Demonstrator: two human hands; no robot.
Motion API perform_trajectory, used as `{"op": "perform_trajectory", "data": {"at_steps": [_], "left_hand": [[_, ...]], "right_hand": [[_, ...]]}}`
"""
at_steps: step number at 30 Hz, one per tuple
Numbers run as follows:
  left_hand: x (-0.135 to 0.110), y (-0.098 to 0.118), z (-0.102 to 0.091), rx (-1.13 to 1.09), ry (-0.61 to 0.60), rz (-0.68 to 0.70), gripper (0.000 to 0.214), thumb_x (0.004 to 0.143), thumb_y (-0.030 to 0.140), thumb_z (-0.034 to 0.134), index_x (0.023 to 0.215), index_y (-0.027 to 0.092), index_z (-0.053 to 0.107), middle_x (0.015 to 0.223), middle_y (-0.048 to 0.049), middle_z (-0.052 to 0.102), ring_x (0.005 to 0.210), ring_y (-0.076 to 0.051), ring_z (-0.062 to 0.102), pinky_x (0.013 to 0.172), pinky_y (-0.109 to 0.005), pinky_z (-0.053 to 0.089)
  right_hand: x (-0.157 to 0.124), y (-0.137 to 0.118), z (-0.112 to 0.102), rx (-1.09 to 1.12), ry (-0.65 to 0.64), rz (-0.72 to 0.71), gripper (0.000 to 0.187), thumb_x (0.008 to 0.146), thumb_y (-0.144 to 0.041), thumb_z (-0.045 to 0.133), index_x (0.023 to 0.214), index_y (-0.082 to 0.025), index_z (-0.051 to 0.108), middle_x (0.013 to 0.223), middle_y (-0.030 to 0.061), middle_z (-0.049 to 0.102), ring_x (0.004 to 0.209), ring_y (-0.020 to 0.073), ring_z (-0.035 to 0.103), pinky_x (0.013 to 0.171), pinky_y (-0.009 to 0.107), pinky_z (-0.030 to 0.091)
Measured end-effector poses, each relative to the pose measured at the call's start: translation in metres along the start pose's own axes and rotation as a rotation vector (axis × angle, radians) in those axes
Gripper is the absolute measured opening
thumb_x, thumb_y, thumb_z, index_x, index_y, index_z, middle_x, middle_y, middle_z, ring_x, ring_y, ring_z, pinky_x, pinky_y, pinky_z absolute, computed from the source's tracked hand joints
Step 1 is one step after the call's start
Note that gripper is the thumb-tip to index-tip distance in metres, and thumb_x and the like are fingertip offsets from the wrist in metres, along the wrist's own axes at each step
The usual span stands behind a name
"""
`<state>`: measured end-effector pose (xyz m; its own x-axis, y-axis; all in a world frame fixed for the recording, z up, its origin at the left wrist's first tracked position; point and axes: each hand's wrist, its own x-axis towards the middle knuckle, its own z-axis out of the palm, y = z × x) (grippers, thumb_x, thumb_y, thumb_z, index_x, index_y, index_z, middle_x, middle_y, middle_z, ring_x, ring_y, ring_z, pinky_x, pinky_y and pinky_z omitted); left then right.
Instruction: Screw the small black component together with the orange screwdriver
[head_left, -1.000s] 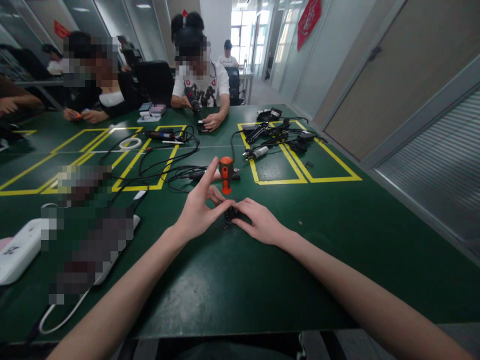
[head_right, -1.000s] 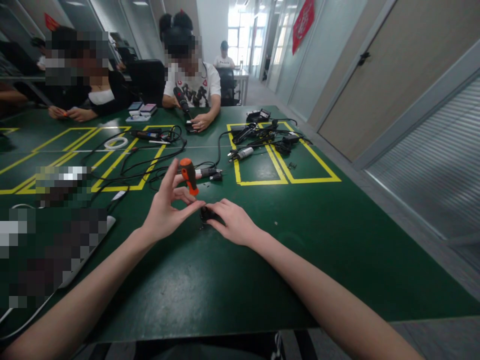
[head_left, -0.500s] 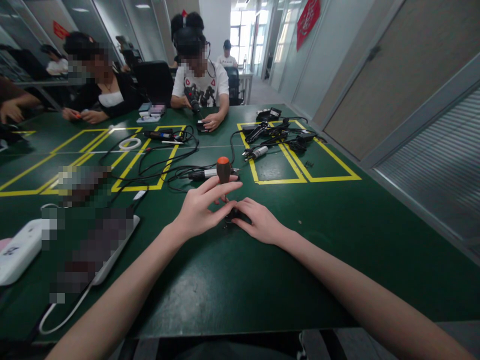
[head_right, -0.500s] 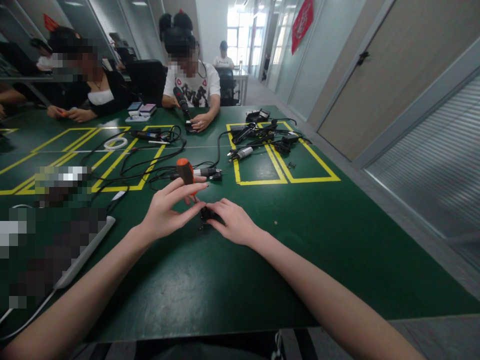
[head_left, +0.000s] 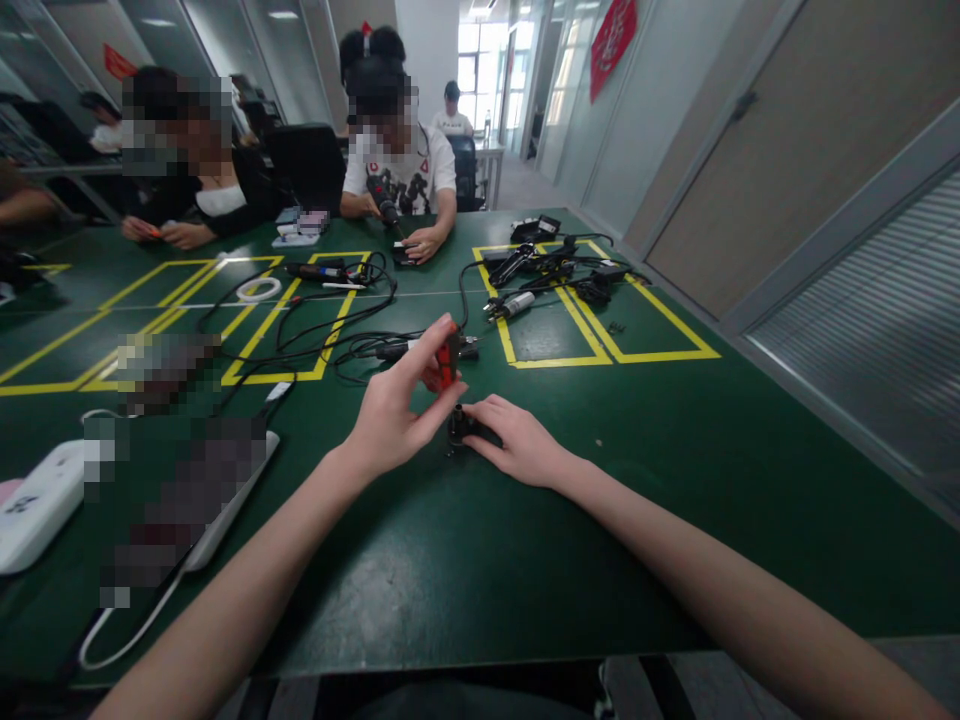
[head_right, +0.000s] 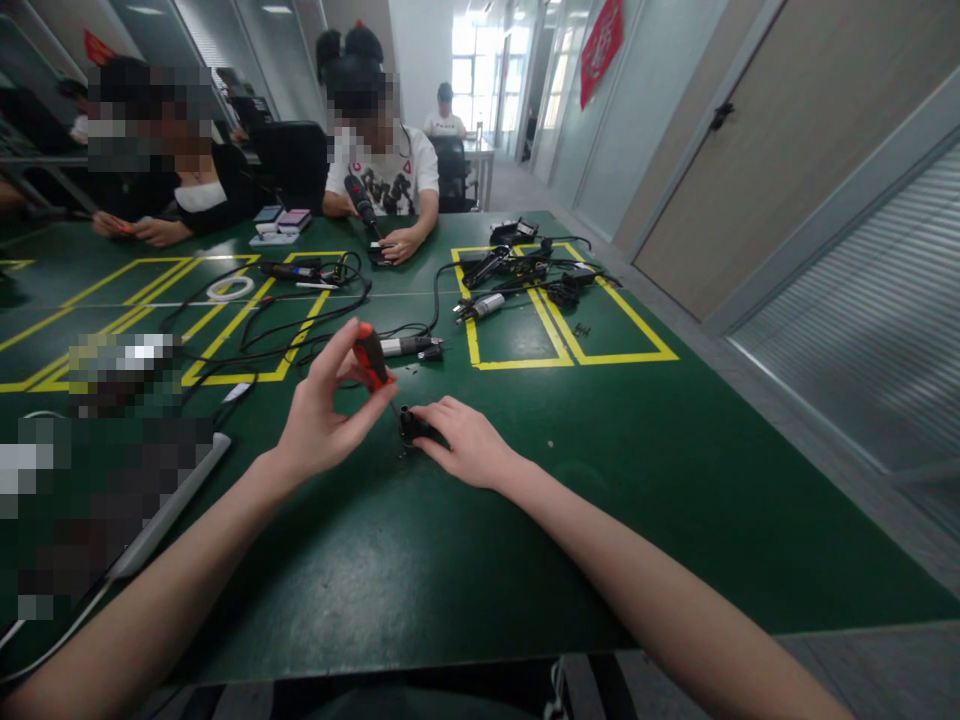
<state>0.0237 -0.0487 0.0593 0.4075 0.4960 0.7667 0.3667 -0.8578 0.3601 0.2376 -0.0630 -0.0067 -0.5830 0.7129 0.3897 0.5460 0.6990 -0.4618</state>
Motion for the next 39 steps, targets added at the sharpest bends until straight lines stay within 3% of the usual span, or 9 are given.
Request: {"op": "perform_trajectory", "data": {"at_steps": [3,6,11,15,21,26,30,34,39], "left_hand": [[0.000,-0.002,0.000,0.040,0.011,-0.028,0.070,0.095,0.028,0.069,0.158,0.029,0.039,0.142,-0.0123,0.064,0.083,-0.014,0.071,0.078,-0.027,0.060],[0.001,-0.001,-0.002,0.035,0.034,0.003,0.066,0.093,0.024,0.070,0.153,0.027,0.043,0.140,-0.0120,0.064,0.083,-0.014,0.071,0.076,-0.026,0.061],[0.007,0.010,-0.009,-0.074,0.013,-0.019,0.055,0.093,0.014,0.059,0.147,0.024,0.049,0.137,-0.0132,0.063,0.106,-0.020,0.072,0.084,-0.030,0.063],[0.016,0.017,-0.016,0.018,0.044,-0.005,0.047,0.093,0.011,0.060,0.138,0.023,0.059,0.137,-0.0112,0.062,0.120,-0.022,0.065,0.085,-0.030,0.063],[0.022,0.020,-0.019,0.104,0.003,0.057,0.055,0.093,0.016,0.067,0.147,0.024,0.054,0.122,-0.0082,0.066,0.097,-0.016,0.067,0.076,-0.026,0.061],[0.025,0.023,-0.023,0.151,-0.010,0.007,0.036,0.092,0.021,0.070,0.128,0.020,0.064,0.115,-0.0069,0.072,0.099,-0.019,0.069,0.089,-0.033,0.061],[0.033,0.027,-0.030,0.050,-0.028,0.013,0.033,0.092,0.022,0.070,0.124,0.019,0.063,0.122,-0.0094,0.073,0.100,-0.019,0.072,0.090,-0.033,0.061],[0.043,0.035,-0.041,0.068,-0.030,0.021,0.008,0.093,0.020,0.066,0.101,0.017,0.068,0.121,-0.0096,0.075,0.111,-0.022,0.072,0.099,-0.038,0.058],[0.050,0.034,-0.047,0.052,-0.090,-0.051,0.012,0.093,0.024,0.067,0.104,0.022,0.072,0.103,-0.0055,0.076,0.091,-0.020,0.072,0.079,-0.032,0.059]], "right_hand": [[0.000,0.000,0.000,0.003,-0.003,0.009,0.026,0.099,-0.024,0.061,0.124,-0.016,0.063,0.110,0.0138,0.074,0.102,0.0265,0.065,0.090,0.045,0.058],[0.000,0.000,0.000,0.002,-0.005,0.012,0.028,0.099,-0.024,0.061,0.125,-0.015,0.063,0.110,0.0146,0.074,0.102,0.0268,0.066,0.090,0.046,0.058],[0.000,0.000,-0.001,0.015,-0.004,0.013,0.029,0.099,-0.024,0.061,0.127,-0.017,0.063,0.114,0.0149,0.074,0.104,0.0275,0.066,0.091,0.048,0.059],[0.000,0.000,0.000,0.010,0.003,0.015,0.029,0.099,-0.023,0.061,0.127,-0.016,0.063,0.114,0.0154,0.074,0.105,0.0280,0.066,0.091,0.048,0.059],[0.001,0.000,0.000,-0.007,0.001,0.012,0.028,0.099,-0.023,0.062,0.126,-0.017,0.064,0.111,0.0140,0.074,0.101,0.0270,0.066,0.090,0.047,0.058],[0.001,0.001,0.000,-0.012,0.000,0.008,0.028,0.099,-0.024,0.062,0.125,-0.015,0.064,0.110,0.0149,0.074,0.100,0.0276,0.066,0.089,0.047,0.058],[0.002,-0.001,-0.001,-0.014,-0.003,0.015,0.028,0.099,-0.024,0.062,0.125,-0.016,0.064,0.110,0.0144,0.074,0.101,0.0270,0.066,0.090,0.046,0.058],[0.003,-0.003,-0.002,-0.017,-0.011,0.021,0.029,0.099,-0.023,0.062,0.126,-0.013,0.064,0.111,0.0159,0.074,0.102,0.0279,0.066,0.090,0.046,0.058],[0.003,-0.003,-0.002,-0.023,-0.009,0.022,0.029,0.099,-0.023,0.062,0.126,-0.013,0.064,0.112,0.0158,0.074,0.104,0.0275,0.068,0.091,0.046,0.059]]}}
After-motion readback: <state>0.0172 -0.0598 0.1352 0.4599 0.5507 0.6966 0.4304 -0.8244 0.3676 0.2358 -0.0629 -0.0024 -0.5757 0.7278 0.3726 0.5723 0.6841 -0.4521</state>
